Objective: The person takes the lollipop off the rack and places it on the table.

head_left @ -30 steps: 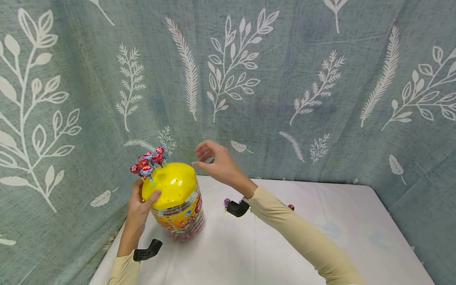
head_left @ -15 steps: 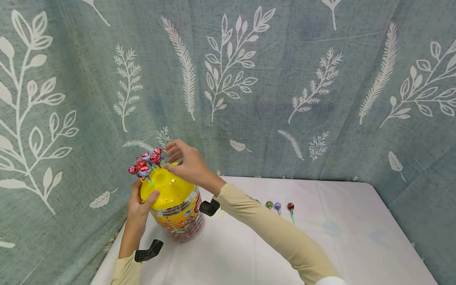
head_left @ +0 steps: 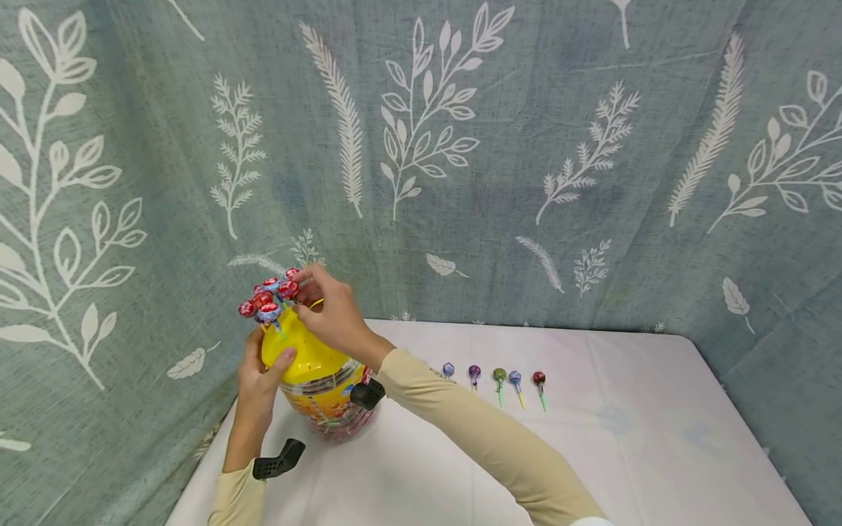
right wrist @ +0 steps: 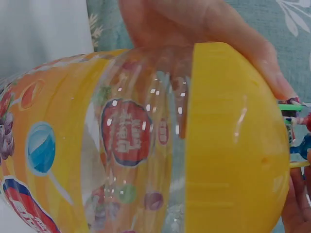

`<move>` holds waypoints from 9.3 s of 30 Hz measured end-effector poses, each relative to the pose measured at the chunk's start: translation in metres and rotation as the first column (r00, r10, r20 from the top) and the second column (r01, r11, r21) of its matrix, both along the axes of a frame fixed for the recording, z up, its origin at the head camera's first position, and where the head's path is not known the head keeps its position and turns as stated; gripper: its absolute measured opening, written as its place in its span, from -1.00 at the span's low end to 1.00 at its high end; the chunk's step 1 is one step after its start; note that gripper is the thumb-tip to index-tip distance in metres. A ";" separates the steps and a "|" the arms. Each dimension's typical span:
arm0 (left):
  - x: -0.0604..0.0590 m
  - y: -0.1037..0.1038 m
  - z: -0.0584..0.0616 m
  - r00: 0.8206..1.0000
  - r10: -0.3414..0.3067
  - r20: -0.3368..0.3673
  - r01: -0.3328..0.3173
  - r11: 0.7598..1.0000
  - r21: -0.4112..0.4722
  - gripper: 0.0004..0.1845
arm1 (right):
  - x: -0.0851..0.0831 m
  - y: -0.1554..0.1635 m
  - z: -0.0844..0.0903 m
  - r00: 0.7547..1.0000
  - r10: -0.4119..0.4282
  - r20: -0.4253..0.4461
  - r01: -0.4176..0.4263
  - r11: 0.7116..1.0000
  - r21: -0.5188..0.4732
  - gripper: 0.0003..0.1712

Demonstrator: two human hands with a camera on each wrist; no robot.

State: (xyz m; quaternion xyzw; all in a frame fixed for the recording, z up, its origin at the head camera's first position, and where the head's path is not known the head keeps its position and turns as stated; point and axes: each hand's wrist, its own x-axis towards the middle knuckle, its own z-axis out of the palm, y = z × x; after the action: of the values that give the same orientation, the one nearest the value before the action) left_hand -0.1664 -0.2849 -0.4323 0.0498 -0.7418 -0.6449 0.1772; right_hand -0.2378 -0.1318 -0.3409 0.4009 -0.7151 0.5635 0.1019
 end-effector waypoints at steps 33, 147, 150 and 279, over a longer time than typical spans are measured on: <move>0.004 0.000 -0.005 0.998 -0.006 -0.059 0.010 0.997 0.070 -0.32 | 0.030 0.065 0.031 0.990 -0.011 0.143 0.030 0.991 -0.134 -0.58; 0.006 0.001 -0.012 0.987 -0.019 -0.157 0.039 0.991 0.127 -0.30 | 0.061 0.094 -0.227 0.613 -0.448 0.651 0.367 0.891 0.267 -0.56; 0.006 0.001 -0.011 0.987 -0.021 -0.157 0.041 0.991 0.128 -0.30 | 0.061 0.094 -0.226 0.615 -0.443 0.652 0.362 0.893 0.266 -0.54; 0.006 -0.008 -0.015 0.989 -0.039 -0.144 0.061 0.987 0.151 -0.33 | -0.019 0.002 0.030 0.998 -0.059 0.036 0.061 0.997 -0.052 -0.63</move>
State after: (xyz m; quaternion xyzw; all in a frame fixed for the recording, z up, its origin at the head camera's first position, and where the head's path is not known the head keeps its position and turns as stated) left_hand -0.1599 -0.2925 -0.4469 -0.0010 -0.6761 -0.7067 0.2084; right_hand -0.2564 -0.1301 -0.3105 0.3666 -0.7134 0.5856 0.1171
